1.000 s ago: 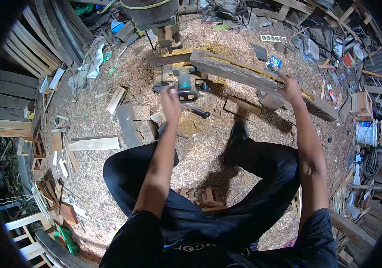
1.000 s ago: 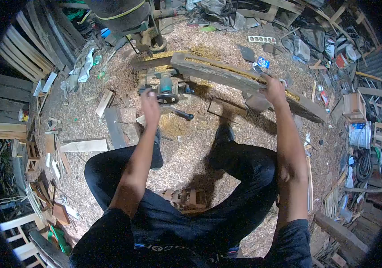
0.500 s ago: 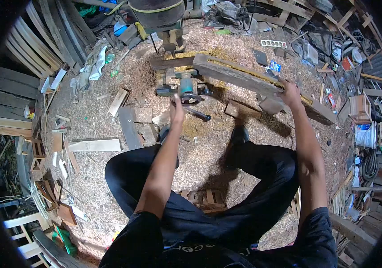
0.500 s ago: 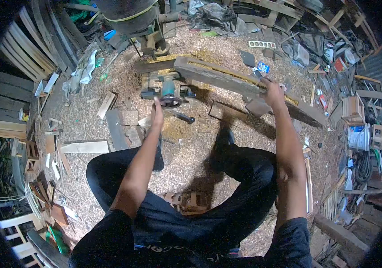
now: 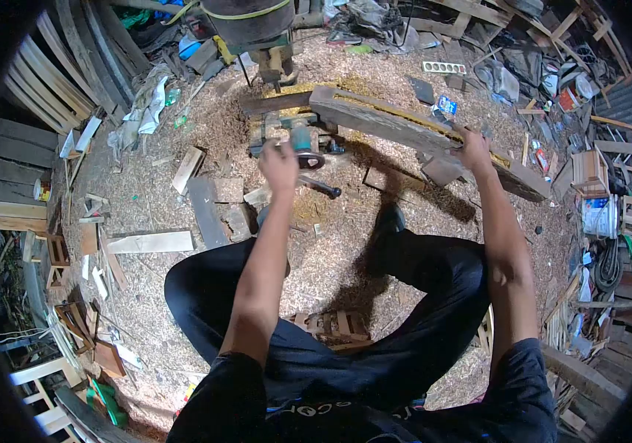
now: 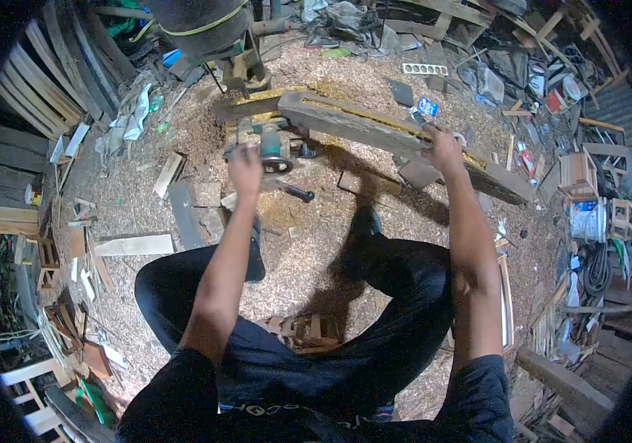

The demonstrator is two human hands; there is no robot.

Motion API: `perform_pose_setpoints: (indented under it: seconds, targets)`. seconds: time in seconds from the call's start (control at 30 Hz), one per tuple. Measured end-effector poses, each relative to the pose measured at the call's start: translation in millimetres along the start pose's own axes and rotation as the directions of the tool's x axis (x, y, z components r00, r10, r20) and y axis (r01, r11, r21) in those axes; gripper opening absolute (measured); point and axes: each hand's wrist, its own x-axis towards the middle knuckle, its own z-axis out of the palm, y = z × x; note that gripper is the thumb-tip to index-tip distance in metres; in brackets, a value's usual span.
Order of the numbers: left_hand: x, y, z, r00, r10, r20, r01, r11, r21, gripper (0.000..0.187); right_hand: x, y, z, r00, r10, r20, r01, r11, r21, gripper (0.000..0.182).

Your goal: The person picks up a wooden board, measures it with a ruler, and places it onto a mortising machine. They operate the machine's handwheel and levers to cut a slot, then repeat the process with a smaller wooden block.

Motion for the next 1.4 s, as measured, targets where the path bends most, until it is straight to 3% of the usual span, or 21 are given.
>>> perform_pose_setpoints:
  seconds: [0.1, 0.17, 0.23, 0.33, 0.4, 0.47, 0.53, 0.63, 0.67, 0.7, 0.77, 0.87, 0.97, 1.07, 1.17, 1.2, 1.3, 1.33, 1.4]
  targets:
    - [-21.7, -27.6, 33.7, 0.996, 0.087, -0.016, -0.087, 0.996, 0.015, 0.045, 2.6, 6.2, 8.3, 0.998, -0.039, -0.047, 0.039, 0.999, -0.01, 0.072]
    - [-59.2, 43.9, 22.1, 0.935, 0.283, 0.213, -0.336, 0.898, 0.285, 0.051, 8.6, 6.8, 6.9, 1.0, 0.006, 0.004, -0.006, 1.0, 0.022, 0.072]
    - [-115.0, 76.5, 52.4, 0.886, 0.188, 0.425, -0.093, 0.968, -0.234, 0.051, 5.2, 6.2, 11.1, 1.0, -0.006, 0.007, 0.006, 1.0, 0.019, 0.071]
    - [-118.3, 108.4, 53.7, 0.812, 0.512, 0.28, -0.509, 0.856, -0.091, 0.045, 13.1, 10.1, 11.1, 0.996, -0.06, -0.065, 0.061, 0.998, 0.015, 0.069]
    - [-77.2, 97.4, 21.9, 0.794, 0.564, 0.227, -0.578, 0.816, -0.008, 0.049, 18.2, 11.4, 8.0, 0.999, -0.033, -0.022, 0.033, 0.999, 0.018, 0.069]
    - [-38.4, 61.3, 1.4, 0.951, 0.301, 0.066, -0.306, 0.948, 0.088, 0.055, 24.3, 8.5, 7.2, 0.999, -0.03, -0.018, 0.03, 0.999, 0.014, 0.069]
    - [-14.7, -10.9, 22.8, 0.995, -0.044, -0.094, 0.044, 0.999, -0.002, 0.06, 32.9, 9.0, 5.4, 0.997, -0.046, -0.054, 0.046, 0.999, -0.011, 0.07]
    - [-41.0, 23.3, 28.2, 0.98, 0.201, 0.01, -0.199, 0.958, 0.207, 0.067, 47.5, 3.8, -1.2, 1.0, -0.024, -0.009, 0.025, 0.998, 0.05, 0.069]
    - [-47.3, 41.4, 23.9, 0.947, 0.271, 0.175, -0.306, 0.926, 0.22, 0.066, 51.6, 8.8, 4.6, 0.998, -0.06, -0.033, 0.063, 0.995, 0.073, 0.069]
    - [-57.9, 54.8, 22.6, 0.885, 0.321, 0.337, -0.404, 0.889, 0.215, 0.066, 56.1, 20.9, 13.0, 0.994, -0.099, -0.052, 0.104, 0.99, 0.096, 0.07]
    - [-90.9, 52.6, 64.5, 0.865, 0.336, 0.374, -0.345, 0.937, -0.044, 0.051, 68.9, 20.9, 14.8, 0.991, -0.107, -0.078, 0.114, 0.989, 0.096, 0.069]
    - [-79.2, 73.7, 32.8, 0.782, 0.474, 0.406, -0.507, 0.862, -0.029, 0.054, 65.5, 15.6, 8.6, 0.999, -0.043, -0.025, 0.045, 0.997, 0.061, 0.071]
    - [-38.4, 36.4, 1.8, 0.936, 0.332, 0.113, -0.335, 0.942, 0.003, 0.065, 60.4, 10.1, 8.7, 1.0, -0.011, 0.011, 0.011, 0.999, 0.033, 0.072]
    - [-40.3, 15.5, 21.4, 0.999, 0.028, -0.038, -0.026, 0.999, 0.037, 0.067, 62.8, 21.5, 20.1, 0.997, -0.068, -0.029, 0.069, 0.997, 0.034, 0.072]
    - [-49.9, 37.9, 14.7, 0.94, 0.298, 0.165, -0.338, 0.876, 0.344, 0.069, 60.1, 12.8, 12.0, 0.998, -0.033, 0.047, 0.031, 0.999, 0.044, 0.075]
    - [-54.8, 48.8, 13.5, 0.89, 0.345, 0.298, -0.433, 0.844, 0.316, 0.075, 54.5, 12.5, 17.0, 0.998, -0.04, 0.046, 0.039, 0.999, 0.029, 0.075]
    - [-70.5, 45.5, 31.1, 0.729, 0.463, 0.504, -0.495, 0.865, -0.08, 0.072, 58.9, 13.2, 15.9, 0.997, -0.076, -0.009, 0.076, 0.997, -0.008, 0.074]
    - [-70.0, 48.6, 28.8, 0.768, 0.435, 0.47, -0.517, 0.854, 0.055, 0.068, 53.8, 12.0, 16.3, 0.996, -0.082, -0.021, 0.082, 0.997, -0.006, 0.074]
    - [-51.9, 28.7, 20.1, 0.886, 0.446, 0.128, -0.457, 0.887, 0.069, 0.066, 51.3, 14.5, 16.9, 0.996, -0.083, -0.028, 0.083, 0.997, 0.0, 0.076]
